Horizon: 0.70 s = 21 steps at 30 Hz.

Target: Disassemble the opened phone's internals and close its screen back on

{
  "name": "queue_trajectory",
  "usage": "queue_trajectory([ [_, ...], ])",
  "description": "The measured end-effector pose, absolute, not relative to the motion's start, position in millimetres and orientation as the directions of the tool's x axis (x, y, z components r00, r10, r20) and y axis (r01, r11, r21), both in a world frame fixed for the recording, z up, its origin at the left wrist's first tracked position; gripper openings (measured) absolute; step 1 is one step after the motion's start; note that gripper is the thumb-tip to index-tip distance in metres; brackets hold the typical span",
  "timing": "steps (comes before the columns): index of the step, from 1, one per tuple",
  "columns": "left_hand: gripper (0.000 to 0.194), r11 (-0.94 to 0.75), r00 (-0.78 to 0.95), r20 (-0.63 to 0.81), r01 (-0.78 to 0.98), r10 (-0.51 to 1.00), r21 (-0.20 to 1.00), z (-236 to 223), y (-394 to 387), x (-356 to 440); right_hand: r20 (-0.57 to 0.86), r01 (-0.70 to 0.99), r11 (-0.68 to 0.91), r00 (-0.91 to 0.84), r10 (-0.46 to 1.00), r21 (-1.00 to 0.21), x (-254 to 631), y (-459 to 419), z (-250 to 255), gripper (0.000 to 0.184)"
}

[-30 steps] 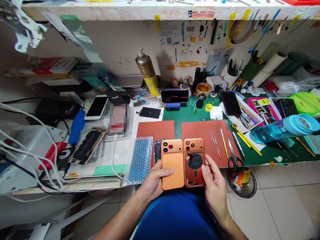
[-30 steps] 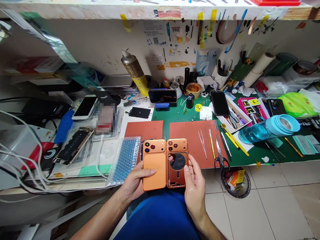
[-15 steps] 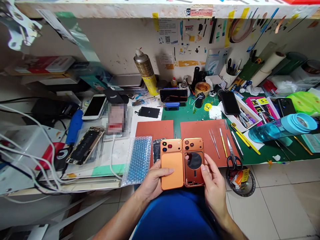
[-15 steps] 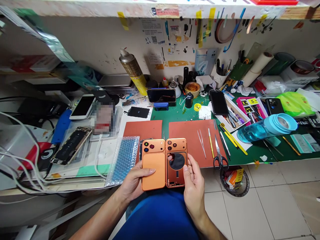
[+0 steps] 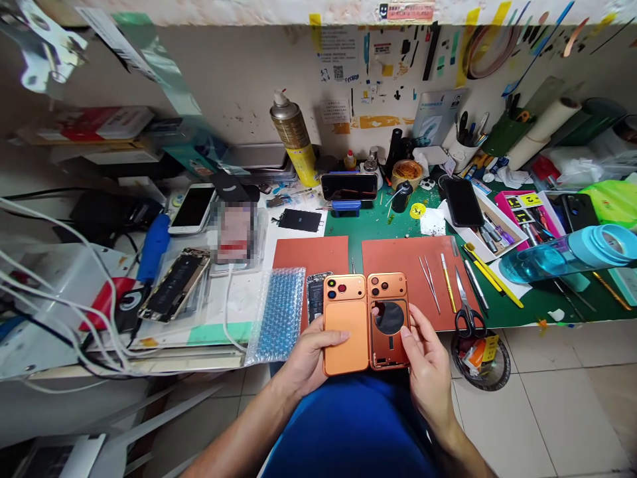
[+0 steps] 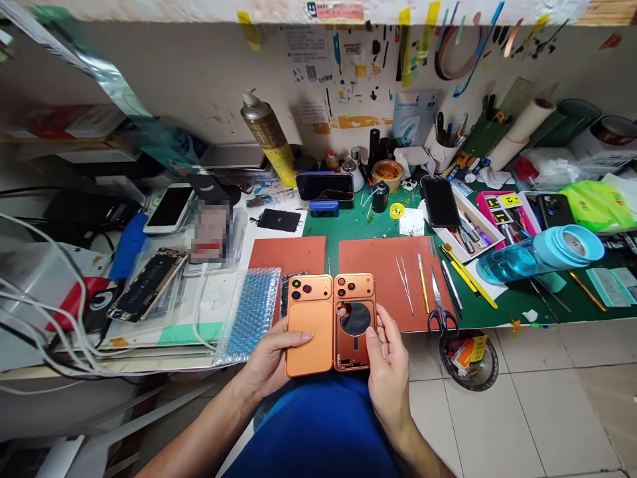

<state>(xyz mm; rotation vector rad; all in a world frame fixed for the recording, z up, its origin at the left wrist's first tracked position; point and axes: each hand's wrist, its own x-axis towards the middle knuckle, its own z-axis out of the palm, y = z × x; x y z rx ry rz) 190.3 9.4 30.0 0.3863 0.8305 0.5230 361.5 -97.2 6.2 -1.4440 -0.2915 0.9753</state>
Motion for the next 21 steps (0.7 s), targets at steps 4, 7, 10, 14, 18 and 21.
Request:
queue_trajectory([
  [4,0.081,0.815,0.554,-0.607,-0.286,0.57,0.504,27.8,9.8,189.8,-0.393,-0.422,-0.152,0.574,0.719,-0.894,364.2,-96.2,6.6,0.062],
  [7,0.084,0.819,0.549,-0.616,-0.285,0.565,0.498,24.5,10.1,188.7,-0.41,-0.456,-0.149,0.551,0.727,-0.877,365.9,-96.9,8.0,0.062],
  [10,0.085,0.819,0.548,-0.617,-0.284,0.565,0.499,22.2,9.6,188.2,-0.418,-0.469,-0.148,0.547,0.725,-0.871,366.2,-97.5,9.6,0.063],
  [14,0.084,0.812,0.555,-0.604,-0.283,0.573,0.511,24.5,8.7,189.9,-0.423,-0.484,-0.134,0.558,0.714,-0.865,365.5,-96.1,9.8,0.062],
  [18,0.081,0.802,0.552,-0.596,-0.271,0.582,0.532,30.2,8.3,193.1,-0.427,-0.476,-0.137,0.578,0.696,-0.869,366.0,-95.9,8.2,0.063],
  [21,0.07,0.79,0.536,-0.599,-0.256,0.595,0.556,34.3,6.2,195.6,-0.418,-0.444,-0.151,0.599,0.682,-0.883,366.9,-98.9,6.8,0.062],
])
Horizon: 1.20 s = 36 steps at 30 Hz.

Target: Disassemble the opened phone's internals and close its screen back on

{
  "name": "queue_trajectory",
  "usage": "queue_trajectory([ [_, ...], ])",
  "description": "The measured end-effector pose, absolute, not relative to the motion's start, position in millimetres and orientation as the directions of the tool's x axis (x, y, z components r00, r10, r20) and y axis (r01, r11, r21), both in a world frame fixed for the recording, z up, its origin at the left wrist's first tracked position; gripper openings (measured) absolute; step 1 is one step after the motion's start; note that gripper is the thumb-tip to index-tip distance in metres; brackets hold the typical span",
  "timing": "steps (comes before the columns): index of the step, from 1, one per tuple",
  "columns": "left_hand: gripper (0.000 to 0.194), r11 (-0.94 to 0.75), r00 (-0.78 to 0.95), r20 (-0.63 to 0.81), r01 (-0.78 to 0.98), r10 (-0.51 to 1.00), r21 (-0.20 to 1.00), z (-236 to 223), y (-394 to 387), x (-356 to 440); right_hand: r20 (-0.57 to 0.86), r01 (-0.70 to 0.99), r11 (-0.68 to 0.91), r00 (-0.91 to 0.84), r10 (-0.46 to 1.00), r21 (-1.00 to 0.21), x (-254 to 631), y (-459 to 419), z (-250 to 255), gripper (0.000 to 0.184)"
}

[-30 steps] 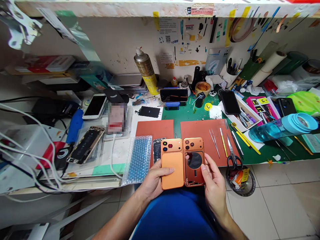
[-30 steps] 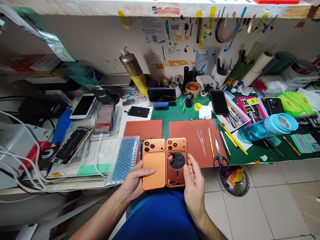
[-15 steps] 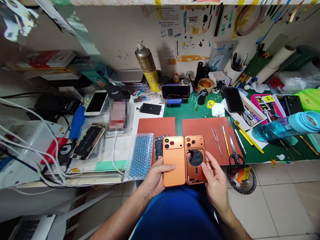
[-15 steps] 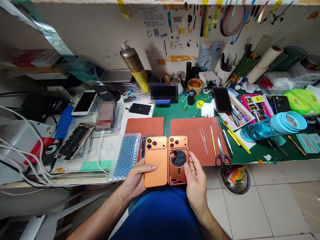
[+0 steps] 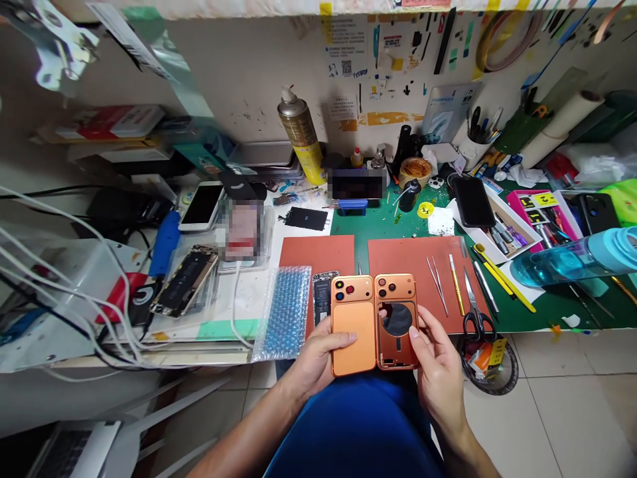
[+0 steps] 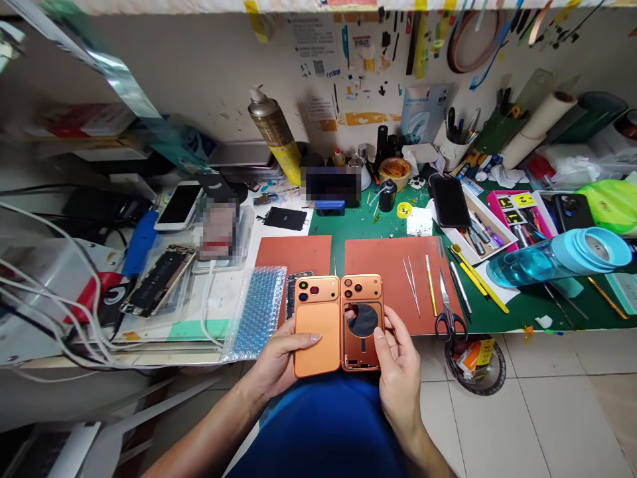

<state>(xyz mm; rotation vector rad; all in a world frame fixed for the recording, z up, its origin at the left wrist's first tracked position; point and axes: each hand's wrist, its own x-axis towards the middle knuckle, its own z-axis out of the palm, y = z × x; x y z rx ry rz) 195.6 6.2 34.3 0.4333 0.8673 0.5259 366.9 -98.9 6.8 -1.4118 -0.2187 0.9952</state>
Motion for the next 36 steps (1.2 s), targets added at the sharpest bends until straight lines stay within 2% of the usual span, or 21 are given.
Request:
queue_trajectory([
  [6,0.05,0.747,0.448,-0.618,-0.204,0.646,0.633,37.7,-7.1,204.7,-0.398,-0.432,-0.113,0.66,0.637,-0.895,364.9,-108.0,5.6,0.059],
  [10,0.042,0.691,0.391,-0.596,-0.17,0.702,0.703,36.1,-17.4,214.7,-0.468,-0.574,-0.055,0.605,0.644,-0.817,366.6,-108.0,11.3,0.058],
  [13,0.047,0.634,0.39,-0.546,-0.14,0.742,0.761,37.7,-23.0,222.3,-0.524,-0.697,-0.085,0.447,0.725,-0.712,368.2,-103.8,16.5,0.052],
  [16,0.054,0.501,0.419,-0.43,-0.069,0.8,0.863,43.8,-26.7,229.4,-0.544,-0.793,-0.113,0.298,0.785,-0.598,364.6,-99.2,18.1,0.047],
  [20,0.064,0.406,0.441,-0.356,-0.021,0.824,0.913,52.1,-31.1,238.0,-0.534,-0.855,-0.121,0.199,0.822,-0.504,352.6,-95.6,14.1,0.044],
  [28,0.087,0.413,0.419,-0.401,0.067,0.815,0.908,50.9,-36.9,246.6,-0.539,-0.906,-0.11,0.143,0.83,-0.409,339.8,-96.5,0.6,0.05],
  [33,0.085,0.362,0.41,-0.386,0.138,0.827,0.922,52.8,-36.1,251.5,-0.541,-0.898,-0.125,0.139,0.83,-0.421,338.6,-96.6,-3.0,0.049],
  [36,0.083,0.387,0.387,-0.397,0.106,0.832,0.916,54.2,-35.8,253.4,-0.532,-0.884,-0.133,0.143,0.835,-0.447,338.4,-95.5,-2.7,0.049],
])
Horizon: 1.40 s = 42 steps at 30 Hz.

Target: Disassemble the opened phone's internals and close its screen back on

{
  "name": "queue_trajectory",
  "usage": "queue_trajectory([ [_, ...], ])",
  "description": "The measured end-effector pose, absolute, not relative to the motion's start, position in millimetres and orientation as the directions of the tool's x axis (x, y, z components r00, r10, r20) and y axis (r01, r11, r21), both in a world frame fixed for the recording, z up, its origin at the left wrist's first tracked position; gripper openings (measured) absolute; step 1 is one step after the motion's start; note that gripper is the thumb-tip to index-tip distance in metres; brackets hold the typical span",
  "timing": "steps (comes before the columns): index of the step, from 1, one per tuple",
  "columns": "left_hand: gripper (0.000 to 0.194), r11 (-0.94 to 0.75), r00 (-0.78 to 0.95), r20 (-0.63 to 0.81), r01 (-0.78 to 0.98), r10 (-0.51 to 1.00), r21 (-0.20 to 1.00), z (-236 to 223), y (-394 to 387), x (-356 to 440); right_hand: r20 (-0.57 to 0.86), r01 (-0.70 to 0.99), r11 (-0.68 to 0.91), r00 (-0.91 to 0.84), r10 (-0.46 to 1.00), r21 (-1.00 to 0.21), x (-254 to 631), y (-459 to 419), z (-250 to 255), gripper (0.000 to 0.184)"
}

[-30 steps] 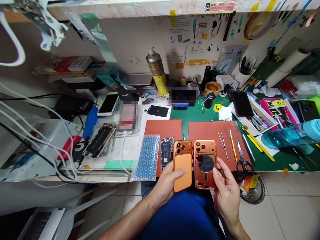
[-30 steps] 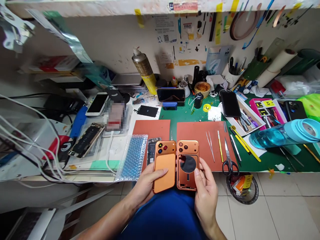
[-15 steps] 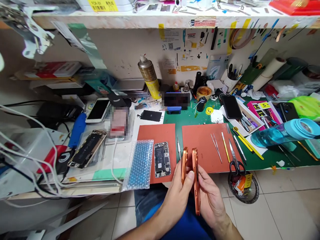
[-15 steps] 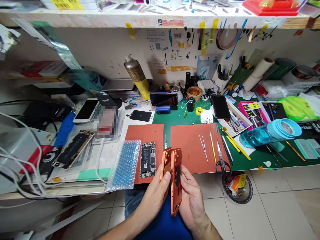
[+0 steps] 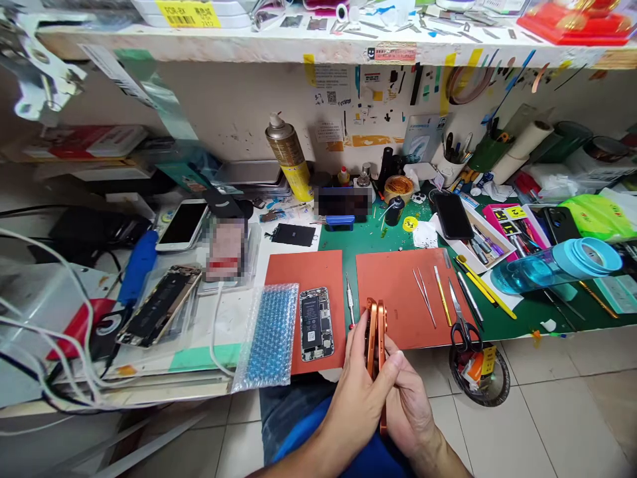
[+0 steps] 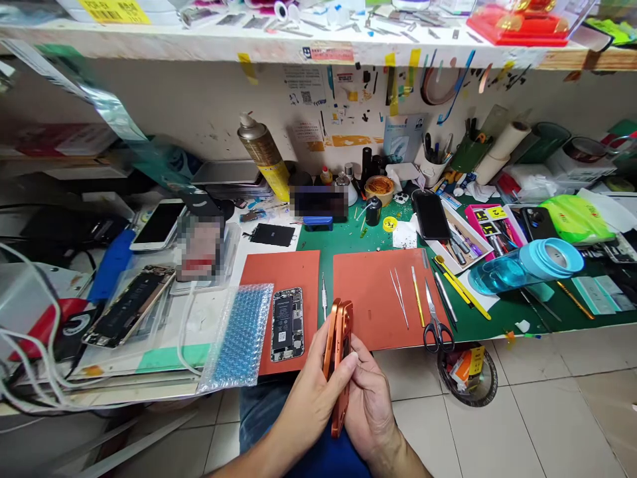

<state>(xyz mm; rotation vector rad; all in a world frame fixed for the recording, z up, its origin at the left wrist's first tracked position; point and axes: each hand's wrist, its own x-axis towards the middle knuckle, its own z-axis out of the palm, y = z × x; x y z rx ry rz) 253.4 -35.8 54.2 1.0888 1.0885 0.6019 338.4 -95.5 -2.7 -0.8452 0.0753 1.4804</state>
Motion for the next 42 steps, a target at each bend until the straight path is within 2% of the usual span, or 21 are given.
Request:
queue_trajectory([
  [5,0.078,0.418,0.375,-0.405,0.049,0.834,0.907,53.9,-35.8,253.9,-0.515,-0.878,-0.136,0.138,0.846,-0.46,338.3,-94.5,-2.8,0.047],
  [13,0.078,0.356,0.411,-0.386,0.151,0.826,0.922,49.6,-38.0,253.4,-0.514,-0.89,-0.119,0.141,0.846,-0.44,337.8,-93.1,-4.6,0.046],
  [23,0.08,0.338,0.424,-0.38,0.174,0.822,0.925,51.4,-36.7,253.8,-0.498,-0.882,-0.106,0.157,0.853,-0.459,337.9,-95.7,-6.0,0.047],
  [29,0.078,0.27,0.428,-0.347,0.231,0.835,0.935,51.0,-35.7,254.4,-0.55,-0.94,-0.1,0.104,0.829,-0.328,338.3,-95.9,-4.6,0.047],
  [32,0.079,0.267,0.43,-0.345,0.233,0.834,0.935,52.2,-34.9,254.2,-0.543,-0.949,-0.084,0.101,0.834,-0.304,338.0,-95.0,-4.1,0.046],
  [37,0.087,0.327,0.459,-0.37,0.172,0.808,0.929,53.4,-33.6,252.6,-0.566,-0.944,-0.059,0.144,0.812,-0.324,345.1,-99.5,-2.7,0.05],
  [42,0.096,0.331,0.444,-0.391,0.209,0.806,0.92,50.4,-32.5,250.7,-0.654,-0.924,-0.026,0.25,0.714,-0.381,364.7,-123.4,-7.6,0.054],
])
